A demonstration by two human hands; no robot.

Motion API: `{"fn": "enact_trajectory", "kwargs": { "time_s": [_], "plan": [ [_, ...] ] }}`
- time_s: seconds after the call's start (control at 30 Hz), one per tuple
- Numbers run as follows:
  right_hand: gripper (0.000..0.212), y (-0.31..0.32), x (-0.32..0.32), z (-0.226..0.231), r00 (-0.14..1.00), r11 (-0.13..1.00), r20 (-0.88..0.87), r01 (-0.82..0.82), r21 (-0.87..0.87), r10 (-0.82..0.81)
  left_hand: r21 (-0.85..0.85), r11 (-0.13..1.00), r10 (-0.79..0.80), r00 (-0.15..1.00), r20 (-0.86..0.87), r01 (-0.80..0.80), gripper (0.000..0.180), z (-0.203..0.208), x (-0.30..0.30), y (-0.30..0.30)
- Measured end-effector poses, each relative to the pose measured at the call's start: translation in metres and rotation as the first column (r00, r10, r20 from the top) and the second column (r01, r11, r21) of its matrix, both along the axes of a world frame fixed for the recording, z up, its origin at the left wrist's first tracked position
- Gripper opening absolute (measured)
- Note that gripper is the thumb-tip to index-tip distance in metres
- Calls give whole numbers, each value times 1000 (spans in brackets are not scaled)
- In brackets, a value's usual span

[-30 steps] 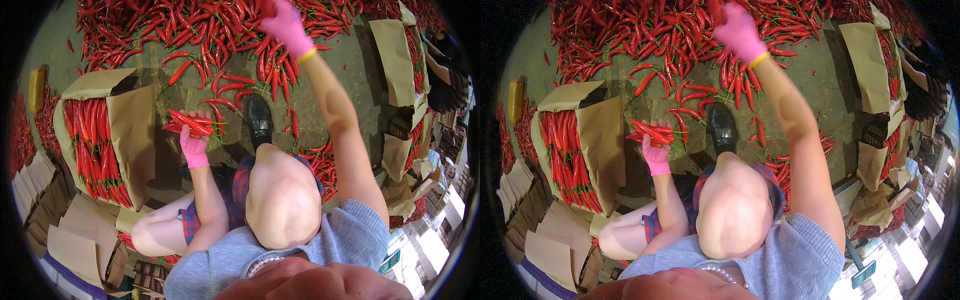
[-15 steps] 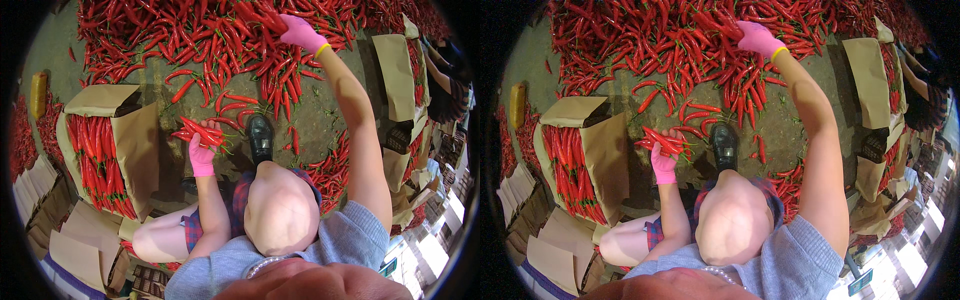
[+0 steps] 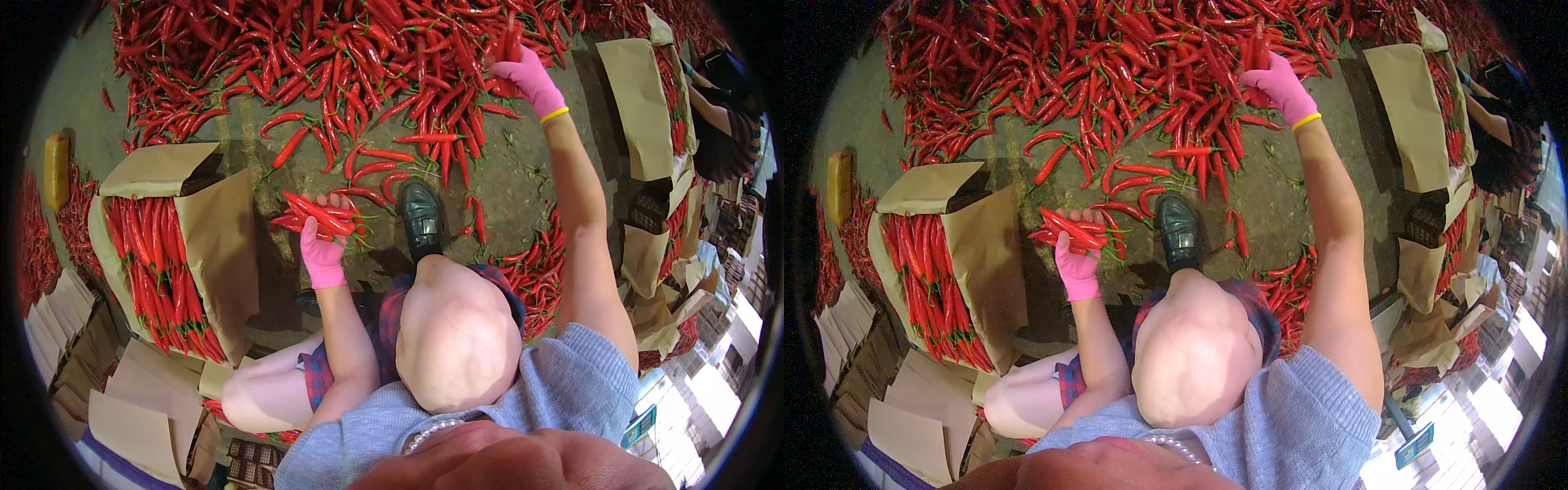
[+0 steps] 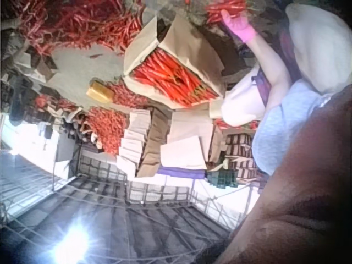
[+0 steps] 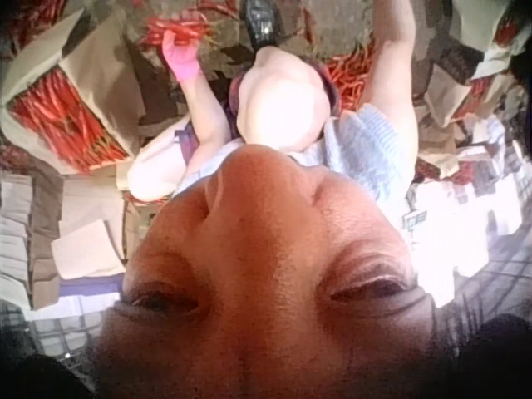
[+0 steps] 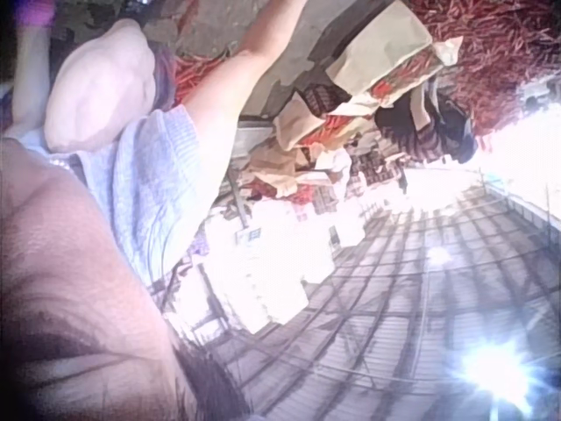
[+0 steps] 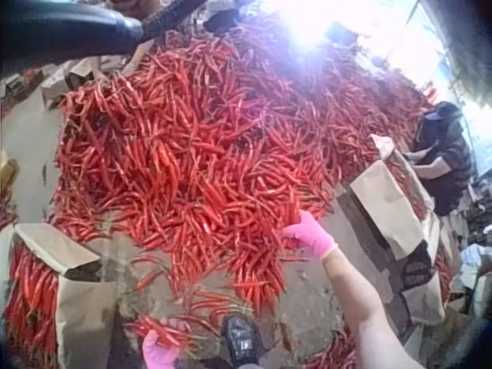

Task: The person sorts red chili peppers by hand and places them into cardboard boxes while sitting on the floor.

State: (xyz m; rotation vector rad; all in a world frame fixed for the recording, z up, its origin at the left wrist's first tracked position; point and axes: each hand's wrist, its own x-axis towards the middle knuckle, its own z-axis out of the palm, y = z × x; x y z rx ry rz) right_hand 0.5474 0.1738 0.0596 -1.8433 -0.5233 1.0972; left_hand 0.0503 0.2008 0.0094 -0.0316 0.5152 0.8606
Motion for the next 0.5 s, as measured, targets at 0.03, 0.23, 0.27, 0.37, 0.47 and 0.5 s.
{"fn": "enact_trajectory", "kwargs": {
  "time_s": [0.03, 0.23, 0.27, 0.37, 0.47, 0.5],
  "plan": [
    [30, -7, -2, -7, 996, 998, 55, 65, 18, -66, -7, 1000, -3, 1000, -13, 3, 52, 0, 0, 0],
    [41, -9, -45, -11, 886, 980, 429, 200, -17, -173, -20, 999, -29, 999, -16, 28, 50, 1, -3, -6],
    [55, -4, -49, -34, 851, 991, 508, 98, 88, -130, -20, 999, -44, 999, 9, 44, 50, -2, -1, -6],
    [63, 34, -83, -62, 523, 942, 795, -51, -333, 309, -27, 995, -93, 995, 25, 94, 49, -6, 5, -12],
    [58, 50, -69, -63, 593, 960, 781, 47, -277, 197, -13, 994, -109, 994, 17, 109, 49, -1, 9, -14],
    [59, 44, -60, -59, 589, 980, 797, 37, -195, 136, -16, 994, -111, 994, 14, 111, 49, 2, 8, -17]
  ]
}}
